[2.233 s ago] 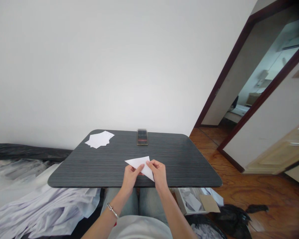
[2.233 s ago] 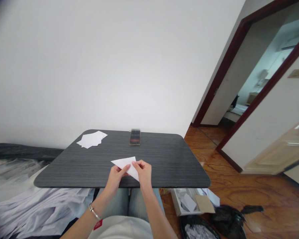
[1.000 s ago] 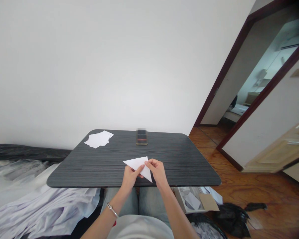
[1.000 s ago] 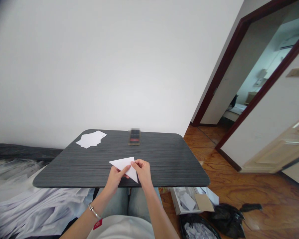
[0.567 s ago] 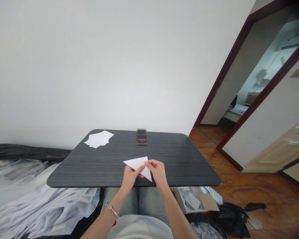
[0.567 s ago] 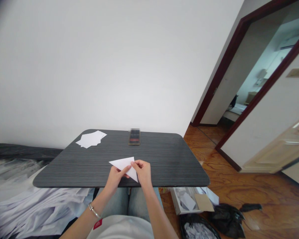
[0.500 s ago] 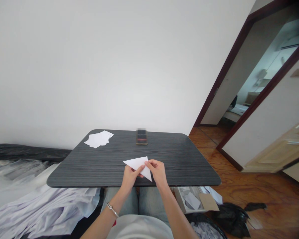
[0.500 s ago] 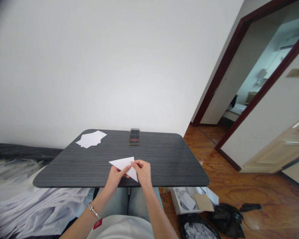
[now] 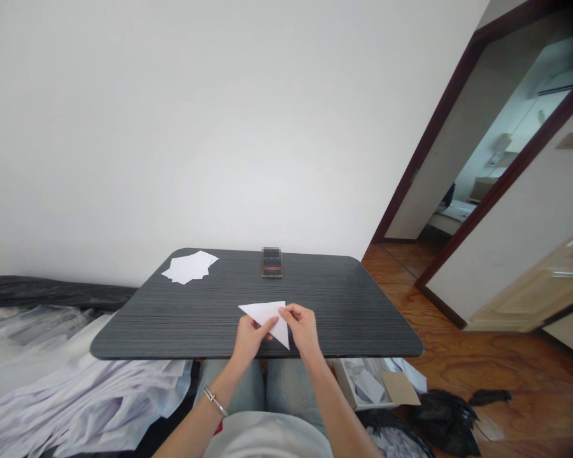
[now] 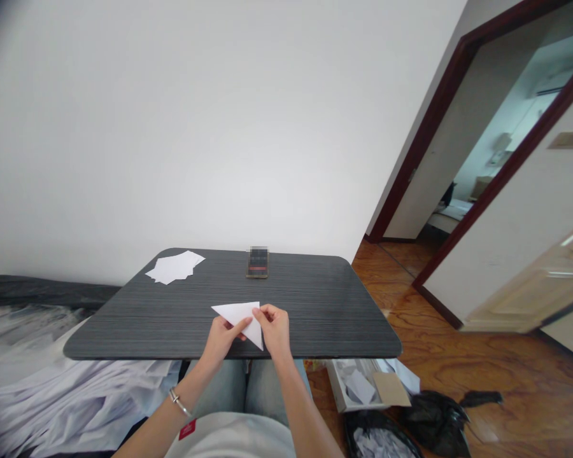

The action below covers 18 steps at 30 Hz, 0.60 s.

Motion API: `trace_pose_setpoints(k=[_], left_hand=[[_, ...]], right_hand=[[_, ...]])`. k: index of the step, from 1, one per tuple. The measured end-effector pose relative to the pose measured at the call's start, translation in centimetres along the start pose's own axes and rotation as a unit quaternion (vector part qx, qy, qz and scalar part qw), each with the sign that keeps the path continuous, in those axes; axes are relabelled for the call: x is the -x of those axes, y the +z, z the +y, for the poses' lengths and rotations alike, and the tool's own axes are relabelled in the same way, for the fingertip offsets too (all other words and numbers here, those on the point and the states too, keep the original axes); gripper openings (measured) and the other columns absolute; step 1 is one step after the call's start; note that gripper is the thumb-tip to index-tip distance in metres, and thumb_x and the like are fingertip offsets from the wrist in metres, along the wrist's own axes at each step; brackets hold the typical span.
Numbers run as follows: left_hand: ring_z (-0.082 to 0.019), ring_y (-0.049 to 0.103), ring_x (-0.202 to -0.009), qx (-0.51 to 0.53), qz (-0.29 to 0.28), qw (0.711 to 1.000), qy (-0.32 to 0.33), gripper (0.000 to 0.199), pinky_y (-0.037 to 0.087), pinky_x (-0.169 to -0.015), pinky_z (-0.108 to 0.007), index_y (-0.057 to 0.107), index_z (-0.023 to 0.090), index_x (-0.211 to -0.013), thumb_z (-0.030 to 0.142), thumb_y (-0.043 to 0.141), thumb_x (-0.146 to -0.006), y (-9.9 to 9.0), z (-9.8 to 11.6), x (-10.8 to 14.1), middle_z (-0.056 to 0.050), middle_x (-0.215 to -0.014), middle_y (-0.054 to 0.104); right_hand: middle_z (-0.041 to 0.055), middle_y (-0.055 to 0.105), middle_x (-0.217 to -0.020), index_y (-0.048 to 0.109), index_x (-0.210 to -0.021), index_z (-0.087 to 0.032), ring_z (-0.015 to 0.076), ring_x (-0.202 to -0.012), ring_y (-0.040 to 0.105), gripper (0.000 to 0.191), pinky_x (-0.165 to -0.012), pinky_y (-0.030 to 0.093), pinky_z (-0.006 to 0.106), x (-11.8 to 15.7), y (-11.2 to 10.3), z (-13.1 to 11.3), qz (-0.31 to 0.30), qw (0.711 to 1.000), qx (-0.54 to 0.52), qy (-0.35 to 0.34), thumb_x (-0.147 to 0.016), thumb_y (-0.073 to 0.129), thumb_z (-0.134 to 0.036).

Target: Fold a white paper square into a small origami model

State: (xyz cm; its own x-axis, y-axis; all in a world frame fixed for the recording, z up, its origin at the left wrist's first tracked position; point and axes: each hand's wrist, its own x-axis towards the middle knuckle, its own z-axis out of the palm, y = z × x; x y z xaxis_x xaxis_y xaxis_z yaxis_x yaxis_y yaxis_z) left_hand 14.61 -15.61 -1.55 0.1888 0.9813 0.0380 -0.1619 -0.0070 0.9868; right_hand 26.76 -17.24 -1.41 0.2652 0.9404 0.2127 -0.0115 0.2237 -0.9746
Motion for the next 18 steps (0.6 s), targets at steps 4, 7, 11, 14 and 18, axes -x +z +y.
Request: trace_pose_setpoints(k=[4,7,11,14,18], left_hand=[[-0.013,0.057,-0.053,0.037,-0.009,0.999,-0.008,0.032,0.043,-0.042,-0.019,0.066,0.008,-0.077,0.033,0.07,-0.058,-0.1,0.0,0.1,-0.009,-0.072,0.068],[-0.015,0.058,-0.058,0.045,-0.018,0.999,-0.013,0.033,0.044,-0.043,-0.019,0.065,0.009,-0.079,0.035,0.069,-0.059,-0.5,0.0,0.3,-0.008,-0.071,0.068],[-0.013,0.056,-0.056,0.046,-0.011,0.999,-0.013,0.028,0.044,-0.044,-0.019,0.063,0.01,-0.069,0.036,0.069,-0.059,-0.8,0.0,0.5,-0.005,-0.064,0.064],[-0.012,0.054,-0.055,0.047,-0.015,0.999,-0.006,0.026,0.045,-0.044,-0.018,0.062,0.01,-0.068,0.035,0.068,-0.06,-0.8,0.0,0.6,-0.004,-0.061,0.062],[-0.012,0.056,-0.056,0.04,-0.008,0.999,-0.005,0.025,0.047,-0.046,-0.019,0.06,0.011,-0.062,0.036,0.066,-0.062,-1.3,0.2,0.7,-0.003,-0.058,0.061]], right_hand=[[-0.0023,0.05,-0.05,0.058,-0.056,-0.014,0.0097,-0.048,0.04,0.023,-0.046,0.03,0.021,-0.1,-0.1,-0.2,0.015,1.0,-0.013,-0.01,-0.069,0.059,-0.033],[-0.0023,0.049,-0.05,0.057,-0.056,-0.014,0.0097,-0.048,0.039,0.023,-0.046,0.03,0.021,-0.2,-0.2,-0.3,0.019,1.0,-0.021,-0.009,-0.069,0.059,-0.034],[-0.0029,0.046,-0.05,0.056,-0.055,-0.015,0.0096,-0.048,0.038,0.024,-0.046,0.029,0.021,-0.1,-0.1,-0.4,0.022,0.999,-0.026,-0.005,-0.068,0.059,-0.035],[-0.0035,0.045,-0.049,0.055,-0.054,-0.015,0.0092,-0.048,0.036,0.025,-0.046,0.028,0.021,-0.1,0.0,-0.3,0.027,0.999,-0.033,-0.003,-0.068,0.06,-0.035],[-0.0047,0.042,-0.048,0.053,-0.052,-0.015,0.0086,-0.047,0.034,0.027,-0.046,0.026,0.021,-0.3,-0.2,-0.2,0.056,0.997,-0.059,-0.006,-0.067,0.061,-0.035]])
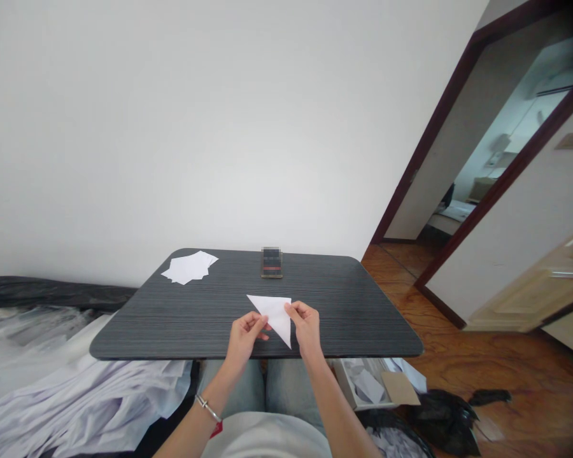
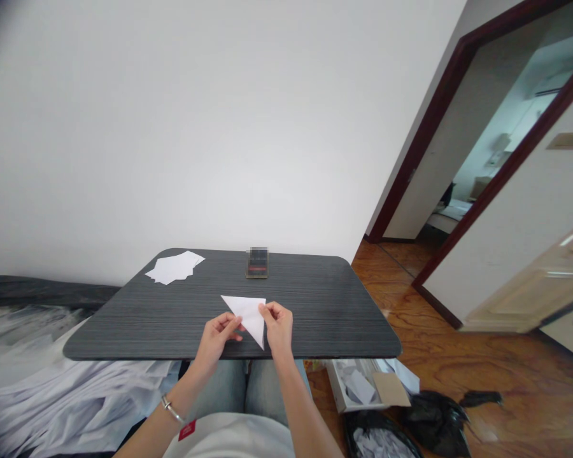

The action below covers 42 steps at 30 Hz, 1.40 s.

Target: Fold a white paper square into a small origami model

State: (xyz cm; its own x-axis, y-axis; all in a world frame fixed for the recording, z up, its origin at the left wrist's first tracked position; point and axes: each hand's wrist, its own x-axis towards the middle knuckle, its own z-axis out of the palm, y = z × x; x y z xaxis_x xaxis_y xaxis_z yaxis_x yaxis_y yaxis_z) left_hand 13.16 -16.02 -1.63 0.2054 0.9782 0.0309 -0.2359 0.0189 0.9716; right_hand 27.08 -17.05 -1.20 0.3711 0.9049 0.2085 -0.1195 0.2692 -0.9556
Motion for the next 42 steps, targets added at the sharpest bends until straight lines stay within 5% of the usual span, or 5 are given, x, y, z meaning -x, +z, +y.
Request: trace_pose_setpoints(k=[5,10,15,27,42], left_hand=[[-0.017,0.06,-0.069,0.027,0.036,0.999,-0.022,0.029,0.05,-0.051,-0.023,0.06,0.012,-0.071,0.039,0.065,-0.063,-0.7,0.3,-0.2,-0.007,-0.071,0.066],[-0.017,0.061,-0.07,0.064,-0.035,0.997,-0.04,0.038,0.05,-0.055,-0.024,0.063,0.011,-0.088,0.035,0.069,-0.059,1.1,0.2,-0.3,-0.008,-0.082,0.067],[-0.016,0.061,-0.061,0.088,-0.027,0.995,-0.038,0.032,0.049,-0.064,-0.027,0.067,0.01,-0.079,0.038,0.066,-0.064,2.8,0.0,0.1,-0.006,-0.068,0.068],[-0.011,0.055,-0.05,0.06,-0.038,0.996,-0.053,0.027,0.046,-0.053,-0.021,0.058,0.011,-0.059,0.037,0.065,-0.064,3.0,-1.4,1.2,-0.002,-0.054,0.061],[-0.008,0.049,-0.047,0.027,-0.096,0.994,-0.041,0.033,0.048,-0.051,-0.022,0.056,0.011,-0.077,0.025,0.073,-0.054,3.3,-1.2,1.1,0.003,-0.054,0.054]], right_hand=[[-0.0055,0.04,-0.047,0.051,-0.051,-0.016,0.0083,-0.046,0.032,0.029,-0.047,0.026,0.022,-0.5,-0.4,-0.4,0.05,0.999,-0.02,0.004,-0.065,0.062,-0.037],[-0.0053,0.041,-0.048,0.048,-0.049,-0.016,0.0086,-0.046,0.033,0.03,-0.047,0.027,0.022,0.0,0.6,-0.4,0.018,0.999,-0.04,0.022,-0.066,0.061,-0.037],[-0.0044,0.044,-0.05,0.049,-0.052,-0.016,0.0087,-0.047,0.036,0.027,-0.049,0.03,0.022,0.4,1.5,0.1,0.02,0.996,-0.078,0.032,-0.067,0.061,-0.034],[-0.0052,0.04,-0.047,0.046,-0.05,-0.016,0.0075,-0.044,0.032,0.03,-0.043,0.026,0.021,0.1,1.7,0.1,0.067,0.994,-0.082,0.03,-0.067,0.061,-0.035],[-0.0064,0.039,-0.046,0.046,-0.05,-0.015,0.0066,-0.043,0.031,0.03,-0.042,0.024,0.019,-0.2,1.5,0.4,0.08,0.992,-0.091,0.028,-0.068,0.062,-0.033]])
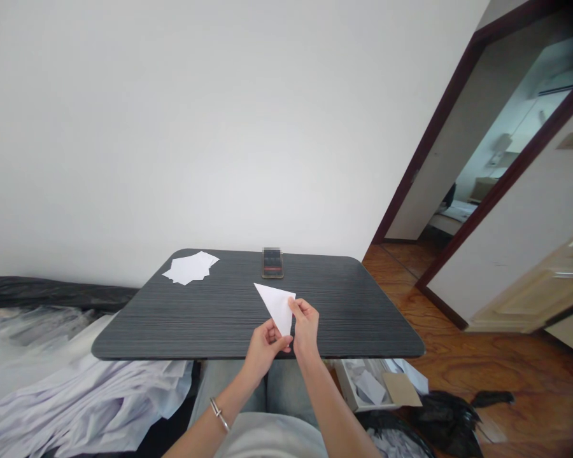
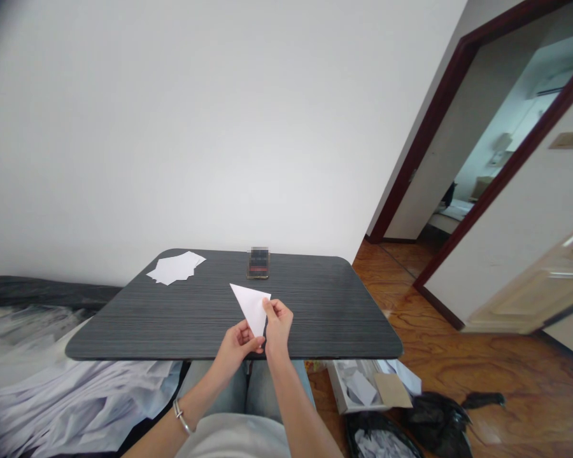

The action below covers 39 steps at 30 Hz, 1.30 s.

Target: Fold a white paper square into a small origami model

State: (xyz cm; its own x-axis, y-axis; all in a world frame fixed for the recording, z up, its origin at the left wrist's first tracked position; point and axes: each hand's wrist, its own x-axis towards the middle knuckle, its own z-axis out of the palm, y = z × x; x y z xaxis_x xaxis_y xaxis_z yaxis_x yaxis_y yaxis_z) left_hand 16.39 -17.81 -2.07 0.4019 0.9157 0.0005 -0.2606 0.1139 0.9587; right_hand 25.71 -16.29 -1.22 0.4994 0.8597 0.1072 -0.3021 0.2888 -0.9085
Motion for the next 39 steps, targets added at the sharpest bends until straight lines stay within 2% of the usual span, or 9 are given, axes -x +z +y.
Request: trace_pose_setpoints(k=[3,7,10,16,22,27,31,35,39], left_hand=[[-0.006,0.047,-0.042,-0.02,-0.028,0.999,-0.003,0.034,0.045,-0.045,-0.02,0.055,0.01,-0.082,0.026,0.071,-0.057,0.0,0.1,0.0,0.004,-0.052,0.053],[-0.006,0.044,-0.037,-0.018,-0.064,0.998,-0.022,0.048,0.041,-0.038,-0.018,0.044,0.012,-0.106,0.03,0.063,-0.066,-0.1,-0.5,0.3,0.007,-0.047,0.05],[-0.006,0.044,-0.036,-0.026,-0.082,0.996,-0.031,0.043,0.04,-0.036,-0.017,0.045,0.013,-0.101,0.03,0.063,-0.066,-0.5,-0.7,0.2,0.007,-0.047,0.05],[-0.012,0.056,-0.061,-0.001,-0.008,1.0,0.028,0.037,0.043,-0.046,-0.019,0.057,0.012,-0.09,0.032,0.068,-0.061,-1.8,1.7,-1.0,-0.005,-0.076,0.063],[-0.009,0.05,-0.044,-0.057,-0.012,0.998,-0.013,0.024,0.04,-0.045,-0.02,0.064,0.008,-0.063,0.031,0.071,-0.056,-1.9,2.4,-1.2,-0.005,-0.056,0.065],[-0.011,0.053,-0.047,-0.062,0.089,0.994,0.034,0.027,0.041,-0.048,-0.021,0.066,0.009,-0.064,0.034,0.07,-0.056,-1.8,2.4,-1.1,-0.005,-0.058,0.066],[-0.01,0.05,-0.044,-0.064,0.167,0.982,0.061,0.028,0.039,-0.046,-0.021,0.064,0.009,-0.063,0.036,0.069,-0.056,-2.1,2.7,-1.2,-0.003,-0.054,0.064],[-0.011,0.05,-0.044,-0.059,0.146,0.985,0.062,0.028,0.039,-0.046,-0.021,0.062,0.009,-0.058,0.037,0.067,-0.059,-2.1,2.7,-1.1,-0.002,-0.049,0.061],[-0.011,0.051,-0.044,-0.081,0.119,0.988,0.053,0.025,0.04,-0.046,-0.021,0.063,0.01,-0.058,0.034,0.068,-0.058,-2.5,2.9,-1.1,-0.003,-0.052,0.063]], right_hand=[[-0.0068,0.038,-0.046,0.045,-0.049,-0.016,0.0067,-0.043,0.03,0.031,-0.041,0.023,0.02,0.1,-0.1,0.0,0.001,1.0,0.004,-0.002,-0.068,0.062,-0.033],[-0.007,0.037,-0.045,0.044,-0.049,-0.016,0.0067,-0.042,0.029,0.032,-0.041,0.023,0.02,-0.1,-0.1,-0.4,-0.001,1.0,0.003,-0.004,-0.068,0.061,-0.034],[-0.0067,0.039,-0.046,0.045,-0.05,-0.016,0.0069,-0.044,0.03,0.03,-0.043,0.024,0.02,-0.3,-0.3,-0.8,-0.002,1.0,-0.002,-0.016,-0.068,0.061,-0.033],[-0.0059,0.042,-0.047,0.047,-0.05,-0.016,0.0072,-0.044,0.032,0.029,-0.044,0.026,0.02,0.1,-0.1,-1.0,-0.054,0.998,-0.009,0.006,-0.068,0.062,-0.032],[-0.0047,0.046,-0.046,0.049,-0.052,-0.016,0.0081,-0.042,0.036,0.028,-0.041,0.028,0.021,0.6,0.4,-1.0,-0.077,0.996,0.011,0.043,-0.066,0.062,-0.037],[0.0001,0.058,-0.057,0.059,-0.067,-0.015,0.0116,-0.05,0.048,0.021,-0.049,0.037,0.023,1.2,0.3,-0.9,-0.14,0.988,0.033,0.05,-0.067,0.061,-0.035],[-0.0019,0.055,-0.052,0.059,-0.061,-0.015,0.0099,-0.048,0.046,0.019,-0.048,0.036,0.021,1.8,-0.3,-0.3,-0.153,0.983,0.103,0.017,-0.067,0.062,-0.033],[-0.0002,0.057,-0.053,0.058,-0.058,-0.014,0.0091,-0.045,0.044,0.024,-0.045,0.034,0.02,2.3,-0.7,0.3,-0.189,0.969,0.156,0.007,-0.072,0.056,-0.034],[-0.001,0.055,-0.049,0.056,-0.055,-0.015,0.0089,-0.043,0.044,0.026,-0.044,0.033,0.02,2.6,-0.7,0.5,-0.169,0.97,0.176,-0.019,-0.073,0.055,-0.034]])
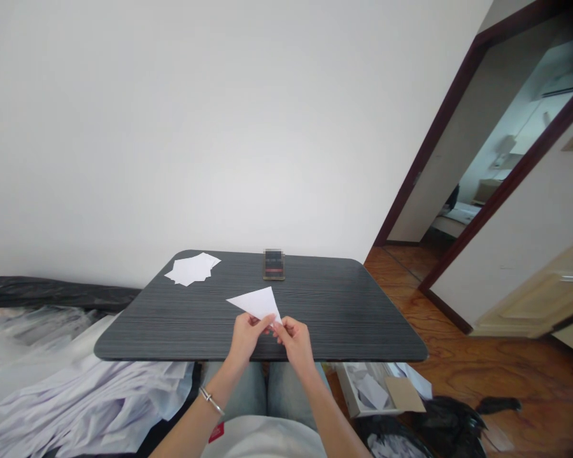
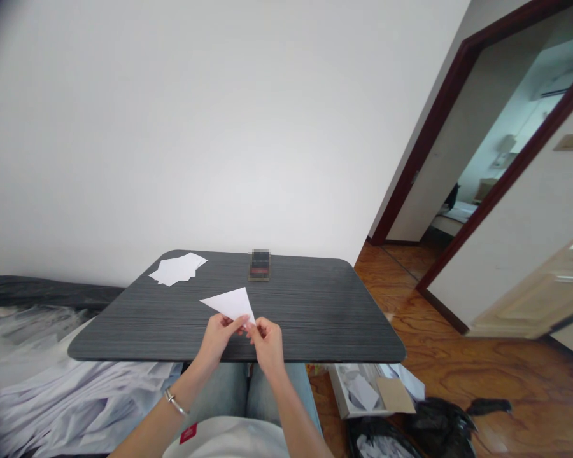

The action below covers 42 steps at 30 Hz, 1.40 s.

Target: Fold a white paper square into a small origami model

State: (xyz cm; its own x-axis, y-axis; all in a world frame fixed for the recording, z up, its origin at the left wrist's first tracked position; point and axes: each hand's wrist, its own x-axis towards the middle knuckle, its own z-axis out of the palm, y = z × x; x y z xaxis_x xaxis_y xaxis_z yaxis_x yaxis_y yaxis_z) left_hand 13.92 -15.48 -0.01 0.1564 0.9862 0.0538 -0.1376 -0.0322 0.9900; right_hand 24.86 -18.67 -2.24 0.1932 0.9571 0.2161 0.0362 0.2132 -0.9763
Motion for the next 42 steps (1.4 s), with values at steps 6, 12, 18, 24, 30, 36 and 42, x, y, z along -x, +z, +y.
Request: trace_pose_setpoints(k=[6,12,18,24,30,36,42], left_hand=[[-0.014,0.056,-0.049,-0.03,-0.058,0.998,-0.003,0.022,0.044,-0.05,-0.024,0.064,0.01,-0.061,0.029,0.072,-0.053,-1.3,0.3,-0.2,-0.004,-0.056,0.066],[-0.011,0.052,-0.045,-0.013,-0.031,0.999,0.005,0.023,0.042,-0.047,-0.022,0.061,0.011,-0.061,0.029,0.073,-0.052,-1.4,0.2,-0.1,-0.001,-0.049,0.061],[-0.01,0.051,-0.045,0.017,0.014,1.0,0.007,0.026,0.041,-0.049,-0.021,0.061,0.01,-0.069,0.026,0.074,-0.052,-2.3,0.6,-0.7,0.001,-0.05,0.059],[-0.009,0.053,-0.048,0.021,0.04,0.999,0.031,0.029,0.041,-0.051,-0.02,0.06,0.011,-0.074,0.027,0.073,-0.054,-4.3,1.4,-1.4,0.003,-0.051,0.058],[-0.01,0.054,-0.05,0.017,0.084,0.995,0.048,0.035,0.043,-0.054,-0.022,0.059,0.011,-0.08,0.028,0.073,-0.053,-5.8,2.3,-1.9,0.001,-0.055,0.06],[-0.01,0.055,-0.052,0.023,0.103,0.991,0.077,0.039,0.045,-0.058,-0.024,0.058,0.01,-0.087,0.026,0.072,-0.055,-7.4,3.0,-2.3,0.003,-0.053,0.059],[-0.011,0.059,-0.06,0.069,0.162,0.979,0.1,0.037,0.048,-0.064,-0.026,0.058,0.01,-0.089,0.027,0.07,-0.058,-8.9,3.6,-2.6,-0.001,-0.065,0.063]], right_hand=[[-0.0004,0.055,-0.049,0.056,-0.056,-0.015,0.0097,-0.043,0.046,0.025,-0.045,0.035,0.02,0.1,0.0,-0.2,-0.008,1.0,0.004,-0.001,-0.074,0.054,-0.033],[-0.0007,0.054,-0.05,0.056,-0.059,-0.015,0.0098,-0.043,0.046,0.024,-0.044,0.036,0.02,0.1,0.1,0.1,-0.014,1.0,0.019,-0.002,-0.074,0.054,-0.032],[-0.0001,0.055,-0.048,0.056,-0.056,-0.015,0.0101,-0.043,0.047,0.028,-0.044,0.037,0.021,0.3,0.0,0.3,0.001,1.0,0.028,-0.006,-0.074,0.054,-0.037],[0.0,0.055,-0.049,0.056,-0.057,-0.015,0.01,-0.042,0.046,0.028,-0.044,0.036,0.021,0.3,-0.1,0.7,0.003,1.0,0.023,-0.005,-0.074,0.054,-0.037],[-0.0007,0.052,-0.045,0.055,-0.053,-0.015,0.0098,-0.04,0.044,0.033,-0.042,0.034,0.021,0.1,0.3,1.4,0.035,0.999,0.011,-0.001,-0.07,0.055,-0.043],[-0.0005,0.053,-0.046,0.055,-0.054,-0.015,0.0096,-0.04,0.045,0.032,-0.042,0.034,0.02,0.0,0.2,1.3,0.04,0.999,0.012,-0.005,-0.071,0.055,-0.043],[-0.0006,0.053,-0.047,0.055,-0.055,-0.016,0.0102,-0.042,0.046,0.028,-0.041,0.034,0.02,0.0,-0.8,0.5,0.05,0.998,0.022,-0.018,-0.072,0.056,-0.038]])
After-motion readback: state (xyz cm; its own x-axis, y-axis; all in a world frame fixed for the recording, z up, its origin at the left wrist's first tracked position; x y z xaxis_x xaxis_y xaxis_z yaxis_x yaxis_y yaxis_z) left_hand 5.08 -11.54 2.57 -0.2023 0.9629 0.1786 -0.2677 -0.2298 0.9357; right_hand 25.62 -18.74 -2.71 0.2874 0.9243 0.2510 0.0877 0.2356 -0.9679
